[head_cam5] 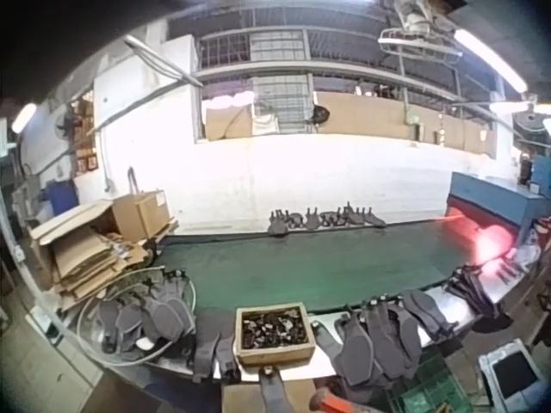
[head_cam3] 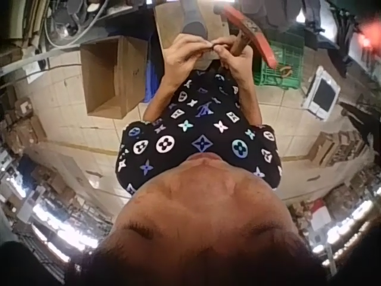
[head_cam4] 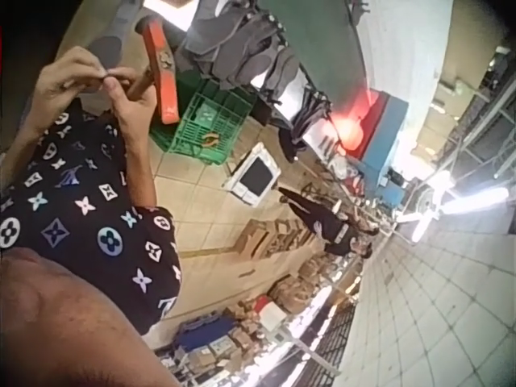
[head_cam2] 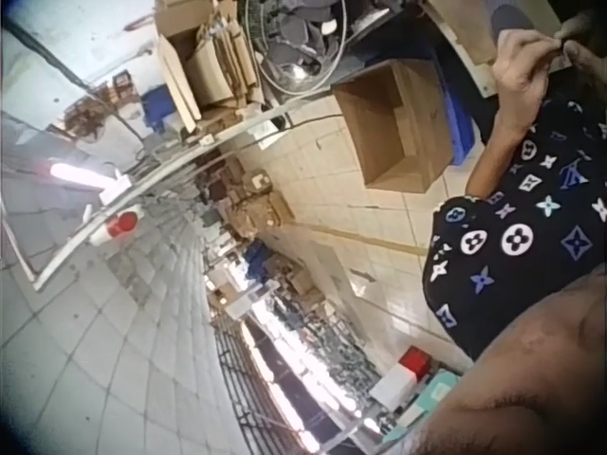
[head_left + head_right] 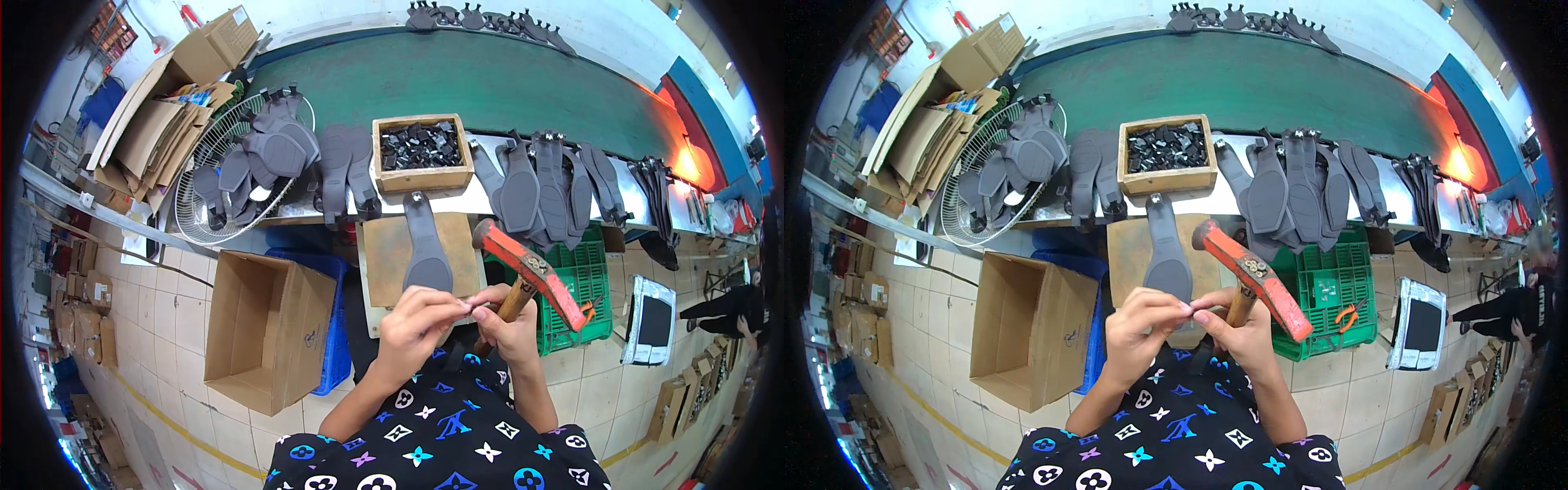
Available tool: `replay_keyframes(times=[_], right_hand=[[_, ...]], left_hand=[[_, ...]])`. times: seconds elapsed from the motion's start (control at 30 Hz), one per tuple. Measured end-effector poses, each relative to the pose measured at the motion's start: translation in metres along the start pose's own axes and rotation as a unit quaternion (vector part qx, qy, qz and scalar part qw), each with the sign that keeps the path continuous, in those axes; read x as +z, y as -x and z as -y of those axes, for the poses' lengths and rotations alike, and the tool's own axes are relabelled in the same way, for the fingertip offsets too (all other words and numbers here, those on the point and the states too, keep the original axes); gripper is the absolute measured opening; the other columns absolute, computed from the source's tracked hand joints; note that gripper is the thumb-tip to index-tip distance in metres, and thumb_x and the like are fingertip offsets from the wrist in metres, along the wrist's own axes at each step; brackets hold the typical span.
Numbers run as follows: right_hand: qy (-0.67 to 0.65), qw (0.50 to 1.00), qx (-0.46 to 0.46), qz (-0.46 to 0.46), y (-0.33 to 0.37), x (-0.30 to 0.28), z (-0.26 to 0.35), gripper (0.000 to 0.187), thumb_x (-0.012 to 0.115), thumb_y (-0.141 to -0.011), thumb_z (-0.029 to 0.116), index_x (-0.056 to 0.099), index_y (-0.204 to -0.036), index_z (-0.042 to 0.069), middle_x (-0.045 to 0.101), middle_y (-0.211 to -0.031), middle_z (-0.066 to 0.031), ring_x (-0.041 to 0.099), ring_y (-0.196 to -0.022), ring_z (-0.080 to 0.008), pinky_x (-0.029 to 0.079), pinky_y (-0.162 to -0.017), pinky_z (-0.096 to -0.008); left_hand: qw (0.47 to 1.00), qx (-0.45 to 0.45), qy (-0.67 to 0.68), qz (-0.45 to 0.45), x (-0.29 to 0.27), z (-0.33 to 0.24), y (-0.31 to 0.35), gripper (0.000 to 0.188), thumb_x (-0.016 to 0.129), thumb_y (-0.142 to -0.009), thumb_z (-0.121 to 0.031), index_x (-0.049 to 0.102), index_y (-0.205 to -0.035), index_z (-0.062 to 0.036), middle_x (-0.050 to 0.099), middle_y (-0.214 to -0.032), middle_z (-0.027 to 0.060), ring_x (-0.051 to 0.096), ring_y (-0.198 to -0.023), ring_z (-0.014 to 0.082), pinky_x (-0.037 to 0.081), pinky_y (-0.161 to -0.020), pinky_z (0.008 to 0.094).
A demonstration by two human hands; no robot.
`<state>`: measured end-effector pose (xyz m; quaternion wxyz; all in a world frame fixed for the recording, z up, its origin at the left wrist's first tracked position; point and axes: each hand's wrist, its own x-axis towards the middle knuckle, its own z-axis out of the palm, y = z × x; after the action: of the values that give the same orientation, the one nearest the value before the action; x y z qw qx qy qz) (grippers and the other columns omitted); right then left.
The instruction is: Attaching heel components to shoe soles using a hammer and small nails or tacks.
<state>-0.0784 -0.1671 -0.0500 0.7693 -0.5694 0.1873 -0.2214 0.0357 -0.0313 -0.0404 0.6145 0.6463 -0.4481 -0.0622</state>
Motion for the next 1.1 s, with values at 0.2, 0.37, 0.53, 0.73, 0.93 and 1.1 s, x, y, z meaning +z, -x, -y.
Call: replay_keyframes(times=[0.2,0.37,0.53,0.73,0.93,1.1], right_hand=[[-0.033,0.995,-0.006,0.091,0.001,-0.016,-0.009,0.016,0.07,-0.084,0.004,0.061,-0.096,-0.002,0.064,-0.099,-0.011,0.055,-0.057,-0.0064,0.043,-0.047,-0.0196],[-0.033,0.998,0.034,0.051,0.002,-0.016,-0.017,0.015,0.068,-0.085,0.005,0.061,-0.095,-0.003,0.066,-0.09,-0.0139,0.05,-0.046,-0.0061,0.04,-0.041,-0.0202],[-0.015,1.0,0.008,0.004,0.003,-0.027,-0.016,0.014,0.066,-0.086,0.004,0.059,-0.092,-0.006,0.066,-0.087,-0.0197,0.046,-0.041,-0.0059,0.037,-0.038,-0.0193],[0.006,0.999,-0.042,-0.015,0.005,-0.039,-0.02,0.014,0.064,-0.089,0.005,0.056,-0.092,-0.006,0.064,-0.088,-0.0207,0.044,-0.037,-0.0067,0.036,-0.036,-0.02],[-0.012,0.999,-0.003,-0.05,0.01,-0.041,-0.015,0.013,0.064,-0.089,0.005,0.057,-0.09,-0.006,0.065,-0.089,-0.0211,0.044,-0.038,-0.006,0.036,-0.036,-0.0193],[0.002,0.998,0.01,-0.058,0.011,-0.047,-0.019,0.013,0.065,-0.089,0.007,0.058,-0.09,-0.004,0.067,-0.087,-0.0186,0.043,-0.038,-0.0049,0.035,-0.036,-0.019]], left_hand=[[0.997,0.036,-0.033,0.066,-0.01,0.004,-0.006,0.031,0.073,-0.065,0.009,0.074,-0.093,-0.0051,0.069,-0.091,0.006,0.063,-0.087,0.024,0.052,-0.075,0.0336],[0.987,0.091,-0.078,0.106,-0.021,0.017,-0.013,0.029,0.074,-0.069,0.001,0.072,-0.096,-0.0082,0.067,-0.098,0.0061,0.063,-0.093,0.0268,0.05,-0.083,0.0372],[0.884,-0.067,-0.399,-0.236,-0.146,0.073,-0.064,0.015,0.066,-0.087,-0.018,0.07,-0.089,-0.0043,0.069,-0.09,0.0113,0.061,-0.088,0.0314,0.043,-0.083,0.0453],[0.663,-0.382,-0.627,-0.142,-0.358,0.172,-0.075,0.062,0.08,-0.069,-0.04,0.064,-0.118,-0.0077,0.062,-0.122,0.0166,0.052,-0.121,0.0354,0.034,-0.102,0.0589],[0.713,-0.249,-0.618,-0.219,-0.393,0.191,-0.063,0.03,0.064,-0.084,-0.028,0.066,-0.105,-0.0065,0.07,-0.094,0.0193,0.066,-0.092,0.0388,0.047,-0.081,0.0514],[0.573,-0.077,-0.768,-0.275,-0.382,0.106,-0.085,0.033,0.06,-0.08,-0.002,0.064,-0.11,-0.0147,0.047,-0.144,0.0038,0.037,-0.138,0.0275,0.026,-0.11,0.05]])
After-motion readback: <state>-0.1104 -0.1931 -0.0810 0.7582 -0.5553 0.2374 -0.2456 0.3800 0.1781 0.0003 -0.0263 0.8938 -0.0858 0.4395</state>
